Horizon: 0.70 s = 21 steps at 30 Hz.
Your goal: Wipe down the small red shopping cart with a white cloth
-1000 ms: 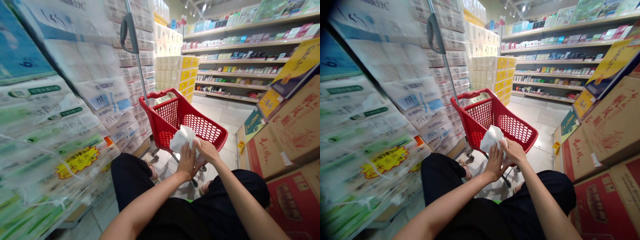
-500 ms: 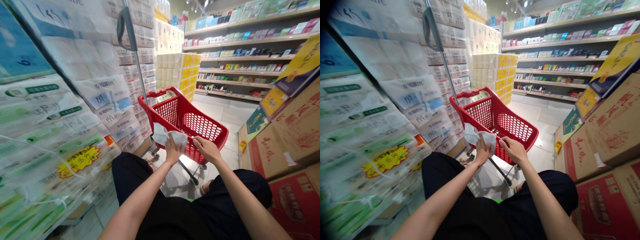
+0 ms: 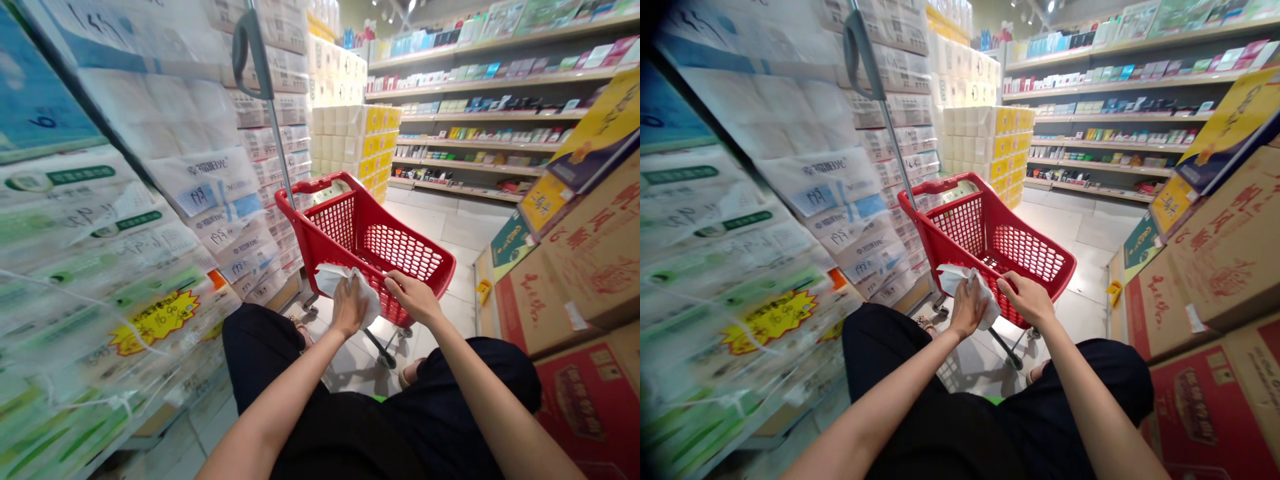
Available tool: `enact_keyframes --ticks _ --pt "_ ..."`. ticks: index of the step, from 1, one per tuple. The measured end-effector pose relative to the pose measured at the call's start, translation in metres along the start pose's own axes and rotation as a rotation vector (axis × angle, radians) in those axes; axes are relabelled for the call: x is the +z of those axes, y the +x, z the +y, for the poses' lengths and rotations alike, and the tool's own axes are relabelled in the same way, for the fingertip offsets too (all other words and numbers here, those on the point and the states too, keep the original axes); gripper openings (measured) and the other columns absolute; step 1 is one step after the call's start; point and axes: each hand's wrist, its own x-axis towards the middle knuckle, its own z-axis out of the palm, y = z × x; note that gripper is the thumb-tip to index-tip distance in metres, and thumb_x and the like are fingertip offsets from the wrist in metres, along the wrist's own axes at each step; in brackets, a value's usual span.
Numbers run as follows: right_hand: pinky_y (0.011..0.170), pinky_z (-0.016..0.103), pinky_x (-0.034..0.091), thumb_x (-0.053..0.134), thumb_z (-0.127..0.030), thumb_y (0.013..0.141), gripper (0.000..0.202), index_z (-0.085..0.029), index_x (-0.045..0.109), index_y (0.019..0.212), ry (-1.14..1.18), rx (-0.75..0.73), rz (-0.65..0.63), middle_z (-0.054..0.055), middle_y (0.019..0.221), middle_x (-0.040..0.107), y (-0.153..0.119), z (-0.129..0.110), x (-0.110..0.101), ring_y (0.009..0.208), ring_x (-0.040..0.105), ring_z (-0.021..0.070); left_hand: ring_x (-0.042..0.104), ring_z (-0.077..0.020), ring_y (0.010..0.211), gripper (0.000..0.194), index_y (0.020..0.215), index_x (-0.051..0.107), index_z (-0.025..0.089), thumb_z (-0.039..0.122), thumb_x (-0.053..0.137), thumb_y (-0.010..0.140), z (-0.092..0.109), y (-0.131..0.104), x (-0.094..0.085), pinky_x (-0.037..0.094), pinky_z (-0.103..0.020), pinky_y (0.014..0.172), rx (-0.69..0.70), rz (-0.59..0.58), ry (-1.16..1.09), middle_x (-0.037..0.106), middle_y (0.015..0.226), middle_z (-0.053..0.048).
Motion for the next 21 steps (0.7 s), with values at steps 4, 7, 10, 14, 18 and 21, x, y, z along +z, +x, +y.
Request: enact_keyframes --ticks 4,7,10,14,18,21 --pt "0.063 0.027 0.037 0.026 -0.062 0.095 0.048 -0.030 0.059 0.108 -0.010 0.008 0.003 0.000 0.091 0.071 0.001 0.001 0.001 0.083 0.064 0.0193 0.030 -0.0297 0.142 0.087 0.153 0.011 0.017 0.033 0.059 0.083 0.000 -0.002 0.000 0.032 -0.043 0.116 -0.002 0.040 -0.098 0.029 0.151 -0.018" --pt "0.061 0.026 0.036 0.027 -0.061 0.095 0.046 -0.030 0.059 0.106 -0.014 0.004 0.015 -0.001 0.091 0.071 -0.001 0.000 0.001 0.082 0.064 0.0189 0.026 -0.0299 0.144 0.091 0.153 0.007 0.016 0.030 0.061 0.080 -0.003 -0.015 0.009 0.031 -0.044 0.117 0.036 0.037 -0.134 0.025 0.153 -0.018" --pt "0.060 0.026 0.036 0.028 -0.062 0.095 0.047 -0.029 0.059 0.106 -0.015 -0.005 0.028 0.000 0.090 0.071 -0.003 -0.001 0.000 0.081 0.065 0.0189 0.021 -0.0315 0.145 0.091 0.152 0.011 0.018 0.020 0.061 0.076 -0.009 -0.030 0.015 0.030 -0.047 0.118 0.099 -0.019 -0.082 0.020 0.155 -0.017" --pt "0.061 0.026 0.036 0.028 -0.063 0.094 0.048 -0.029 0.059 0.108 -0.009 -0.020 0.037 0.000 0.091 0.071 -0.004 -0.002 -0.001 0.082 0.065 0.0189 0.023 -0.0319 0.144 0.071 0.148 0.023 0.019 0.021 0.054 0.084 -0.016 -0.032 0.006 0.028 -0.055 0.117 0.182 0.028 0.055 0.028 0.151 -0.017" --pt "0.061 0.026 0.037 0.023 -0.062 0.096 0.050 -0.029 0.060 0.108 0.000 -0.029 0.032 0.000 0.093 0.071 -0.003 0.000 0.000 0.082 0.065 0.0192 0.014 -0.0341 0.147 0.059 0.143 0.031 0.014 0.029 0.054 0.089 -0.008 -0.005 -0.016 0.013 -0.062 0.119 0.384 0.145 0.243 0.033 0.149 -0.018" --pt "0.063 0.027 0.039 0.016 -0.061 0.096 0.057 -0.028 0.062 0.102 0.008 -0.042 0.029 0.002 0.095 0.071 0.000 0.007 0.005 0.085 0.064 0.0207 0.014 -0.0283 0.148 0.050 0.143 0.035 0.021 0.030 0.045 0.095 0.009 0.017 -0.027 0.011 -0.059 0.121 0.593 0.067 0.371 0.033 0.153 -0.011"
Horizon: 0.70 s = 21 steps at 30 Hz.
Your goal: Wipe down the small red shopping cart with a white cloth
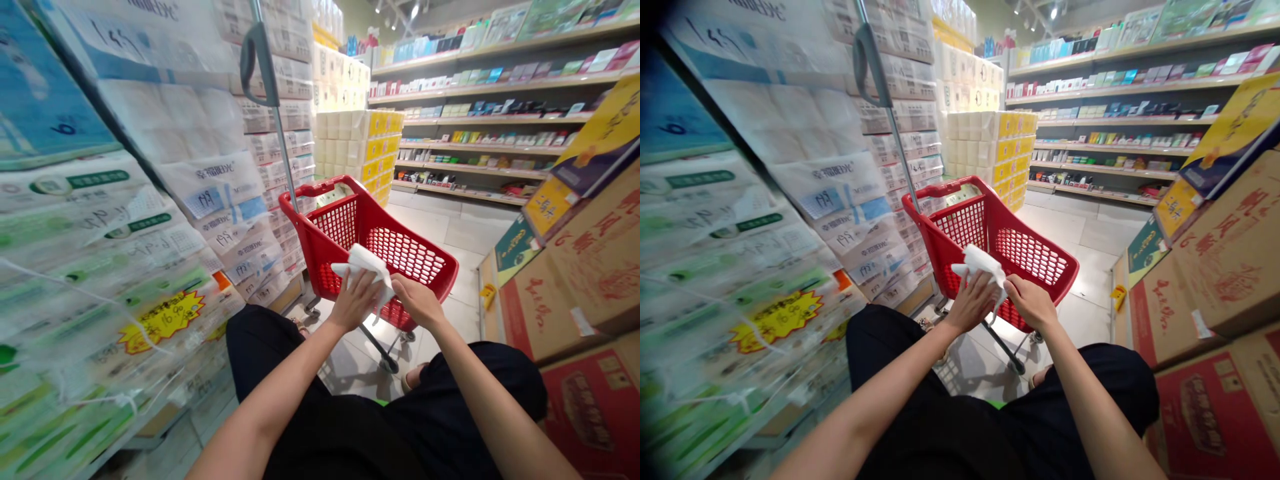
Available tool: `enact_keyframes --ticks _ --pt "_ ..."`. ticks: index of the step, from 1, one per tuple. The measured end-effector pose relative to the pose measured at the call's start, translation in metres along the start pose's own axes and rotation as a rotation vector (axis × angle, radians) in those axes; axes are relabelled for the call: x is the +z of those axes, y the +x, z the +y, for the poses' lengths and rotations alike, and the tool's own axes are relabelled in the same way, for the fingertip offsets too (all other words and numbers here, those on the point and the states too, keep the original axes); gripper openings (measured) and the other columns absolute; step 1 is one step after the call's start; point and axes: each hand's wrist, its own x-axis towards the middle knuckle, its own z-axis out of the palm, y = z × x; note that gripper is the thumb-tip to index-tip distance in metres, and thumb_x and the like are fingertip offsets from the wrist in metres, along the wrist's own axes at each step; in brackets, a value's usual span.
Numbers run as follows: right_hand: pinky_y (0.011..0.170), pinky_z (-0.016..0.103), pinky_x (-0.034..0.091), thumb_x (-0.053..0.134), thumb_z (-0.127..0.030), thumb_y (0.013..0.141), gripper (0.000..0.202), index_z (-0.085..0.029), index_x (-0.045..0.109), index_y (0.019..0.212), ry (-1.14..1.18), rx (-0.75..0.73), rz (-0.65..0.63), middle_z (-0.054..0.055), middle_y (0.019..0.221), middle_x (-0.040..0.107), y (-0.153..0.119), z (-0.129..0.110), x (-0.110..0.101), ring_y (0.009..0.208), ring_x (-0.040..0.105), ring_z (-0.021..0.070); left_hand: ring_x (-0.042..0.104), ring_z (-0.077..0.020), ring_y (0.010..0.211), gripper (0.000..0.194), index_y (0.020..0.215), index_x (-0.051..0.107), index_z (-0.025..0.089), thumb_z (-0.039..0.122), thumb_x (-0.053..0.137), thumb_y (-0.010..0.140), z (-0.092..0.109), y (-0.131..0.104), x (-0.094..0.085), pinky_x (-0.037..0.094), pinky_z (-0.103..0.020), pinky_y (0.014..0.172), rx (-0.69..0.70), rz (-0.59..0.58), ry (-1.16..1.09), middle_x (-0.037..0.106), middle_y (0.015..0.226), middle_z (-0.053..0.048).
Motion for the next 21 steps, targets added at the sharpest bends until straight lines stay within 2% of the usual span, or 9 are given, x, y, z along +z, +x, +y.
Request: enact_keyframes --ticks 4,8,11,14,18,21 --pt "0.059 0.028 0.035 0.018 -0.067 0.094 0.064 -0.022 0.063 0.089 -0.034 0.100 -0.010 0.007 0.083 0.070 0.003 0.007 0.006 0.077 0.064 0.0225 0.018 -0.0231 0.148 0.049 0.146 0.035 0.020 0.032 0.039 0.099 0.001 0.025 -0.006 0.015 -0.049 0.122 0.125 -0.046 0.055 0.032 0.155 -0.007" --pt "0.056 0.027 0.031 0.020 -0.070 0.092 0.065 -0.022 0.063 0.083 -0.067 0.168 -0.005 0.007 0.074 0.068 0.004 0.004 0.007 0.070 0.063 0.0213 0.036 -0.0212 0.138 0.042 0.140 0.043 0.024 0.034 0.039 0.099 -0.019 0.042 -0.009 0.018 -0.047 0.121 0.160 -0.063 0.074 0.049 0.141 -0.005" --pt "0.056 0.026 0.029 0.017 -0.066 0.095 0.062 -0.023 0.060 0.081 -0.084 0.150 0.006 0.005 0.074 0.067 0.003 0.000 0.005 0.070 0.062 0.0197 0.048 -0.0210 0.124 0.032 0.127 0.053 0.026 0.035 0.040 0.099 -0.052 0.053 -0.016 0.023 -0.047 0.118 0.137 -0.081 0.121 0.059 0.123 -0.005" --pt "0.056 0.026 0.028 0.018 -0.064 0.096 0.059 -0.024 0.059 0.080 -0.097 0.142 -0.002 0.004 0.075 0.067 0.002 -0.002 0.004 0.071 0.062 0.0190 0.051 -0.0201 0.115 0.027 0.117 0.057 0.025 0.033 0.039 0.099 -0.093 0.061 -0.029 0.025 -0.046 0.117 0.133 -0.096 0.174 0.061 0.112 -0.005" --pt "0.056 0.026 0.027 0.019 -0.064 0.096 0.058 -0.024 0.058 0.081 -0.085 0.142 -0.016 0.003 0.075 0.067 0.003 -0.001 0.004 0.069 0.061 0.0184 0.050 -0.0200 0.116 0.029 0.114 0.058 0.022 0.033 0.035 0.101 -0.150 0.065 -0.050 0.024 -0.047 0.118 0.119 -0.115 0.221 0.060 0.113 -0.006" --pt "0.056 0.026 0.028 0.019 -0.066 0.095 0.059 -0.024 0.058 0.081 -0.080 0.154 -0.028 0.003 0.073 0.066 0.003 -0.001 0.004 0.068 0.061 0.0186 0.046 -0.0240 0.126 0.030 0.115 0.059 0.023 0.029 0.034 0.100 -0.180 0.065 -0.063 0.017 -0.054 0.119 0.072 -0.075 0.192 0.058 0.122 -0.009"
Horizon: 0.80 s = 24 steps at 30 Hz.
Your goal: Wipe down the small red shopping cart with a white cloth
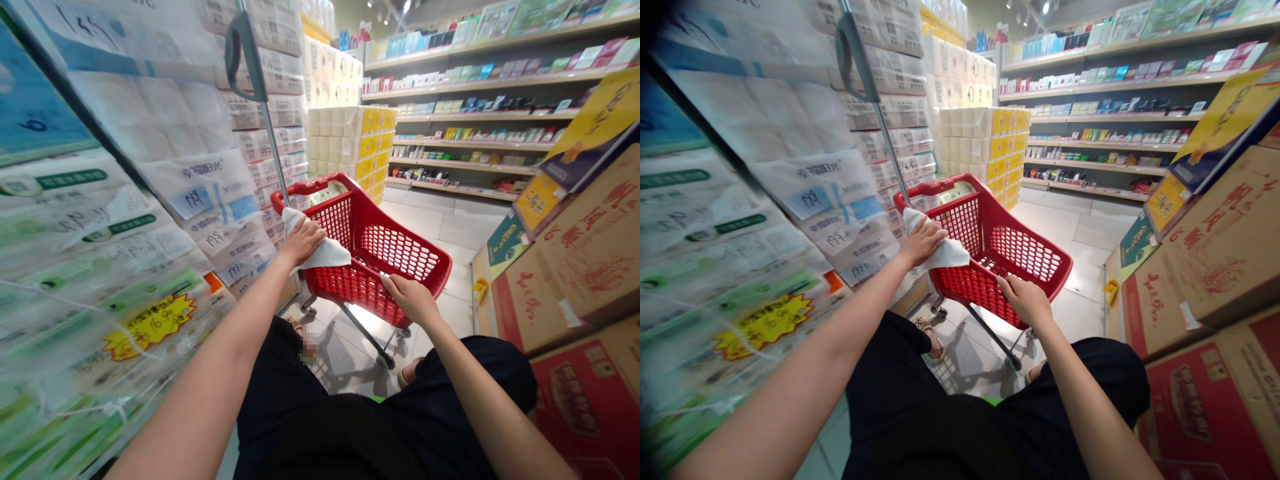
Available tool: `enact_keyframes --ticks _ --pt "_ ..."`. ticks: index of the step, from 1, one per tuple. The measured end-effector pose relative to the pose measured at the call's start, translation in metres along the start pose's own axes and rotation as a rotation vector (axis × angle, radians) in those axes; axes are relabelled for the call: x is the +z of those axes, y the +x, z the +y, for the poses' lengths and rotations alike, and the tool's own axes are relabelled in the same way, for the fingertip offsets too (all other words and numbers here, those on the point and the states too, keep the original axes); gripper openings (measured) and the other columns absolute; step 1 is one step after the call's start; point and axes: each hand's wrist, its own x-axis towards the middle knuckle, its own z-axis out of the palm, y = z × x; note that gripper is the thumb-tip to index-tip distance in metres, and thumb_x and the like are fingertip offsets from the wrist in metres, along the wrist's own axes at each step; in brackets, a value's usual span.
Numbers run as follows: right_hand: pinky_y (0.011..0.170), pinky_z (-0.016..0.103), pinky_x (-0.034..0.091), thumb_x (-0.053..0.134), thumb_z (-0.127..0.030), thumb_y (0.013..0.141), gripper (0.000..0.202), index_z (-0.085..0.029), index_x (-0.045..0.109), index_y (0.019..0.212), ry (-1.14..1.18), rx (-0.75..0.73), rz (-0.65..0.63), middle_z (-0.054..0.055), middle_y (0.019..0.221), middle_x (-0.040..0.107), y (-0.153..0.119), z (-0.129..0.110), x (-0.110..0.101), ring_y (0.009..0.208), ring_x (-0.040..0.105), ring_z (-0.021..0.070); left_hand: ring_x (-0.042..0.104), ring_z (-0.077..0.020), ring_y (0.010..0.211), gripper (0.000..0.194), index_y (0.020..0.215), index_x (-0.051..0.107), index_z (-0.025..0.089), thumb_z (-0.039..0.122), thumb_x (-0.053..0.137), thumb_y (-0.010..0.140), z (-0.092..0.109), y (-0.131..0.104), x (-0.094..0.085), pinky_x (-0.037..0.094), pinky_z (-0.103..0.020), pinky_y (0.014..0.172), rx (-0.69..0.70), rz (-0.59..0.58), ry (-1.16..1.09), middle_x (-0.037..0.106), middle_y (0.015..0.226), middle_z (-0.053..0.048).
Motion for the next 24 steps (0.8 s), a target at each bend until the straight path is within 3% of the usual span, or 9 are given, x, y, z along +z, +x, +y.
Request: enact_keyframes --ticks 3,6,9,11,13,16,18,21,24 --pt "0.056 0.026 0.029 0.019 -0.068 0.093 0.059 -0.025 0.058 0.082 0.002 -0.018 -0.008 0.003 0.074 0.066 -0.001 -0.001 -0.001 0.069 0.061 0.0187 0.039 -0.0274 0.134 0.030 0.114 0.061 0.025 0.030 0.036 0.098 -0.008 -0.001 -0.001 0.012 -0.059 0.119 -0.125 0.051 -0.009 0.056 0.126 -0.009" --pt "0.058 0.026 0.032 0.021 -0.069 0.093 0.059 -0.025 0.058 0.083 0.003 -0.054 -0.015 0.003 0.077 0.067 -0.002 -0.001 -0.002 0.070 0.061 0.0190 0.038 -0.0276 0.133 0.030 0.110 0.061 0.021 0.034 0.035 0.099 0.012 0.001 0.004 0.013 -0.059 0.119 -0.214 0.062 0.033 0.056 0.123 -0.011" --pt "0.061 0.028 0.037 0.019 -0.066 0.094 0.059 -0.025 0.060 0.087 0.042 -0.057 -0.040 0.003 0.080 0.067 -0.001 -0.002 -0.001 0.074 0.062 0.0205 0.044 -0.0249 0.124 0.032 0.107 0.060 0.020 0.037 0.035 0.100 0.051 0.004 0.011 0.015 -0.055 0.120 -0.202 0.046 0.043 0.057 0.116 -0.010" --pt "0.070 0.031 0.043 0.020 -0.064 0.095 0.056 -0.027 0.061 0.102 0.126 -0.078 -0.013 0.004 0.093 0.069 0.000 -0.001 0.000 0.086 0.063 0.0220 0.047 -0.0246 0.118 0.031 0.105 0.059 0.019 0.038 0.034 0.099 0.082 0.006 0.014 0.016 -0.054 0.119 -0.194 0.040 0.032 0.058 0.111 -0.010" --pt "0.086 0.036 0.045 0.023 -0.062 0.096 0.054 -0.028 0.054 0.123 0.243 -0.134 0.080 0.005 0.117 0.065 0.003 -0.001 0.002 0.106 0.060 0.0229 0.048 -0.0247 0.114 0.031 0.105 0.058 0.020 0.039 0.035 0.099 0.115 0.007 0.016 0.019 -0.054 0.118 -0.176 0.033 -0.001 0.058 0.109 -0.010" --pt "0.105 0.041 0.038 0.027 -0.060 0.096 0.057 -0.029 0.040 0.141 0.377 -0.216 0.222 0.006 0.142 0.048 0.007 0.001 0.005 0.125 0.048 0.0225 0.049 -0.0258 0.110 0.032 0.105 0.058 0.020 0.041 0.035 0.098 0.164 0.009 0.019 0.022 -0.055 0.115 -0.149 0.030 -0.059 0.058 0.107 -0.010" --pt "0.109 0.043 0.035 0.027 -0.059 0.096 0.058 -0.029 0.037 0.144 0.418 -0.235 0.281 0.007 0.145 0.045 0.008 0.003 0.005 0.127 0.046 0.0227 0.050 -0.0271 0.109 0.034 0.105 0.059 0.018 0.041 0.035 0.098 0.196 0.011 0.021 0.023 -0.055 0.114 -0.116 0.017 -0.093 0.058 0.107 -0.011" --pt "0.109 0.045 0.035 0.026 -0.059 0.096 0.058 -0.029 0.039 0.144 0.444 -0.222 0.359 0.007 0.145 0.044 0.008 0.005 0.005 0.128 0.046 0.0235 0.050 -0.0291 0.111 0.038 0.123 0.054 0.014 0.038 0.040 0.096 0.236 0.016 0.026 0.024 -0.054 0.112 -0.042 -0.007 -0.134 0.058 0.115 -0.015" --pt "0.109 0.044 0.035 0.026 -0.059 0.096 0.057 -0.028 0.043 0.142 0.430 -0.174 0.371 0.007 0.144 0.047 0.008 0.009 0.003 0.127 0.047 0.0235 0.051 -0.0303 0.111 0.043 0.131 0.051 0.013 0.034 0.042 0.095 0.252 0.020 0.028 0.027 -0.052 0.108 0.019 -0.028 -0.143 0.058 0.120 -0.018"
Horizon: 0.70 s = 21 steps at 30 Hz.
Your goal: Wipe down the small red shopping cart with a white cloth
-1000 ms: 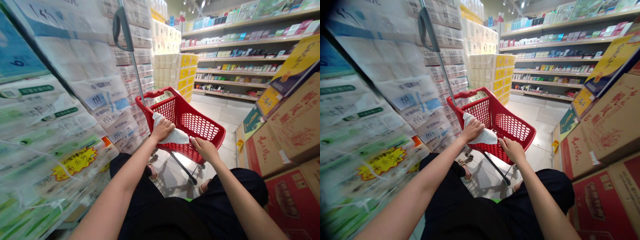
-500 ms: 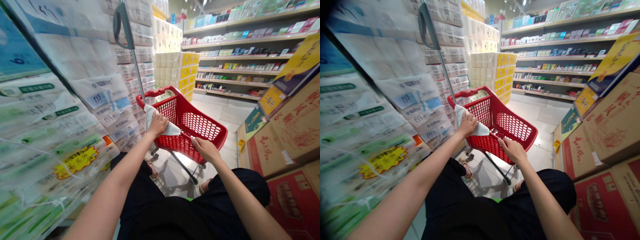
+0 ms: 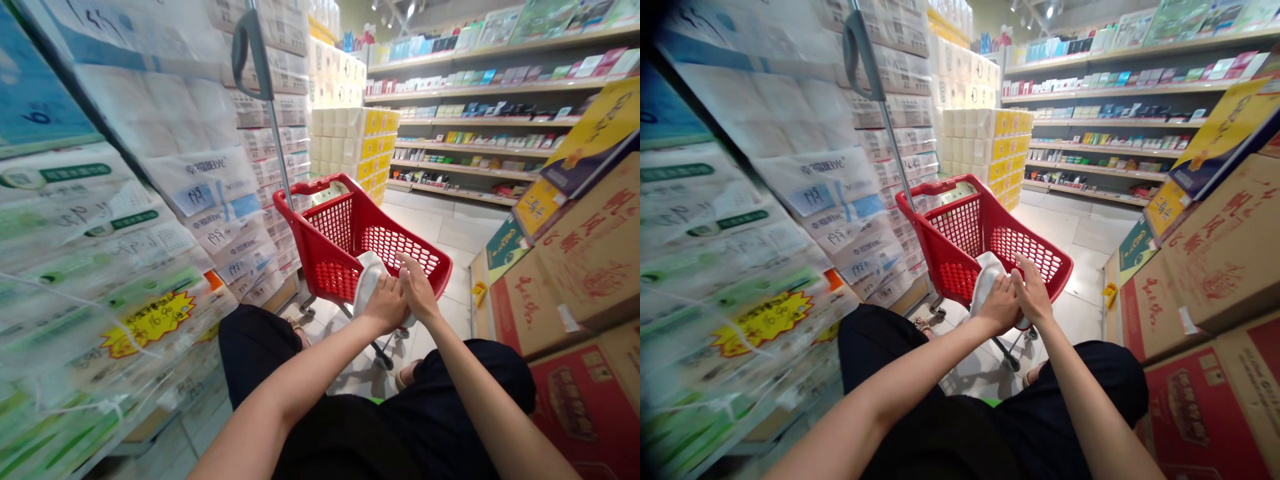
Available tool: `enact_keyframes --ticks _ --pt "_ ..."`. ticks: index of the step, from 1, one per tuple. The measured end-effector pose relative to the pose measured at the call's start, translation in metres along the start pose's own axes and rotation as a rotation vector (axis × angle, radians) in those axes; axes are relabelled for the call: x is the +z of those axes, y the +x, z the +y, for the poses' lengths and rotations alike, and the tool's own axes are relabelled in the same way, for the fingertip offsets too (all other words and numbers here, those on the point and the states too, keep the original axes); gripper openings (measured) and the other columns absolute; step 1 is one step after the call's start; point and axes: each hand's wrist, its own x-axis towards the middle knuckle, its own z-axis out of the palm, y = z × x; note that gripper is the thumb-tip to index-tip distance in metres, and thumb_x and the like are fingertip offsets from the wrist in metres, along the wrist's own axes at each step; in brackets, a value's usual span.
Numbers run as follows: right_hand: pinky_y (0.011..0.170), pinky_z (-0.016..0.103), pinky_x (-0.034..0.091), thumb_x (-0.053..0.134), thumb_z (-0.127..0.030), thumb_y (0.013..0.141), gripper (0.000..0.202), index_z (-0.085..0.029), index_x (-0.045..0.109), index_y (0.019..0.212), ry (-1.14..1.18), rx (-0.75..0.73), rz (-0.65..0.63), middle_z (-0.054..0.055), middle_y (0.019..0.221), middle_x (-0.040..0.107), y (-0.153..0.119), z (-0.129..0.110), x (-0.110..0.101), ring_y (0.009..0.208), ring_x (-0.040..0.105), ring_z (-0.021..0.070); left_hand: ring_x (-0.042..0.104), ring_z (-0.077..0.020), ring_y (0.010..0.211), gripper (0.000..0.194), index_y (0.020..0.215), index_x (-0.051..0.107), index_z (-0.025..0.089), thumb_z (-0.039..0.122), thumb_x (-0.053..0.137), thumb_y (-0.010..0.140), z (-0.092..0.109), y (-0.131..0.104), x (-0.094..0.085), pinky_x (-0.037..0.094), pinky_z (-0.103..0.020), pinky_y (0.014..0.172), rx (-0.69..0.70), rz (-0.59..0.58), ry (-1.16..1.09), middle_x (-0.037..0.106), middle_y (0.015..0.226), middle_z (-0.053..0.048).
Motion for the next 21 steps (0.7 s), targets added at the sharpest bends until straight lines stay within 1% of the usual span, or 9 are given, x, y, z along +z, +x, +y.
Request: enact_keyframes --ticks 2,4,5,9,11,15,18,20,21 --pt "0.108 0.044 0.036 0.026 -0.059 0.096 0.057 -0.027 0.045 0.140 -0.023 0.045 -0.031 0.007 0.140 0.051 0.000 0.001 -0.002 0.127 0.048 0.0235 0.052 -0.0275 0.109 0.039 0.129 0.054 0.016 0.033 0.040 0.096 -0.007 0.002 -0.002 0.032 -0.047 0.104 0.081 -0.019 -0.007 0.060 0.118 -0.015" --pt "0.104 0.043 0.039 0.026 -0.059 0.096 0.057 -0.028 0.044 0.140 -0.040 0.093 -0.071 0.007 0.136 0.055 -0.001 0.002 -0.003 0.124 0.051 0.0235 0.054 -0.0235 0.106 0.035 0.124 0.056 0.021 0.036 0.037 0.098 -0.026 0.003 -0.007 0.037 -0.042 0.099 0.167 -0.031 -0.014 0.060 0.116 -0.010" --pt "0.102 0.043 0.041 0.026 -0.059 0.096 0.056 -0.028 0.044 0.140 -0.048 0.110 -0.087 0.007 0.135 0.056 -0.001 0.002 -0.003 0.122 0.053 0.0235 0.054 -0.0221 0.104 0.035 0.122 0.057 0.023 0.038 0.035 0.099 -0.038 0.002 -0.009 0.038 -0.040 0.097 0.181 -0.034 -0.013 0.060 0.115 -0.009" --pt "0.098 0.042 0.043 0.025 -0.060 0.096 0.057 -0.028 0.044 0.140 -0.081 0.124 -0.104 0.006 0.131 0.060 0.000 0.000 -0.004 0.119 0.055 0.0244 0.055 -0.0201 0.101 0.035 0.109 0.061 0.024 0.042 0.032 0.101 -0.098 -0.003 -0.020 0.039 -0.040 0.098 0.075 -0.030 0.029 0.061 0.103 -0.005" --pt "0.098 0.042 0.043 0.024 -0.060 0.096 0.057 -0.028 0.045 0.139 -0.081 0.131 -0.102 0.005 0.130 0.060 0.000 -0.001 -0.004 0.118 0.056 0.0247 0.054 -0.0197 0.106 0.033 0.109 0.062 0.025 0.042 0.034 0.100 -0.128 -0.008 -0.026 0.036 -0.041 0.105 0.044 -0.019 0.043 0.061 0.107 -0.005" --pt "0.095 0.043 0.045 0.024 -0.061 0.096 0.057 -0.029 0.046 0.138 -0.069 0.156 -0.109 0.006 0.130 0.060 -0.001 -0.003 -0.006 0.117 0.057 0.0254 0.045 -0.0198 0.126 0.029 0.111 0.062 0.026 0.039 0.039 0.099 -0.180 -0.018 -0.041 0.021 -0.045 0.119 -0.065 0.009 0.047 0.056 0.126 -0.004" --pt "0.094 0.043 0.046 0.023 -0.061 0.096 0.057 -0.030 0.046 0.137 -0.063 0.168 -0.109 0.006 0.131 0.060 -0.003 -0.004 -0.007 0.118 0.056 0.0255 0.031 -0.0230 0.139 0.030 0.109 0.063 0.026 0.041 0.039 0.098 -0.203 -0.023 -0.050 0.011 -0.053 0.121 -0.196 0.037 0.070 0.044 0.142 -0.004" --pt "0.093 0.042 0.046 0.023 -0.060 0.096 0.056 -0.030 0.046 0.137 -0.050 0.159 -0.105 0.006 0.132 0.059 -0.004 -0.004 -0.006 0.118 0.056 0.0251 0.023 -0.0255 0.143 0.031 0.109 0.064 0.027 0.041 0.038 0.098 -0.207 -0.025 -0.052 0.006 -0.059 0.120 -0.266 0.057 0.088 0.041 0.145 -0.005" --pt "0.093 0.042 0.046 0.023 -0.060 0.096 0.056 -0.030 0.046 0.138 -0.040 0.153 -0.105 0.006 0.132 0.058 -0.005 -0.004 -0.005 0.117 0.057 0.0248 0.021 -0.0262 0.144 0.031 0.108 0.064 0.026 0.041 0.038 0.098 -0.206 -0.025 -0.052 0.005 -0.060 0.119 -0.290 0.066 0.093 0.043 0.144 -0.006"
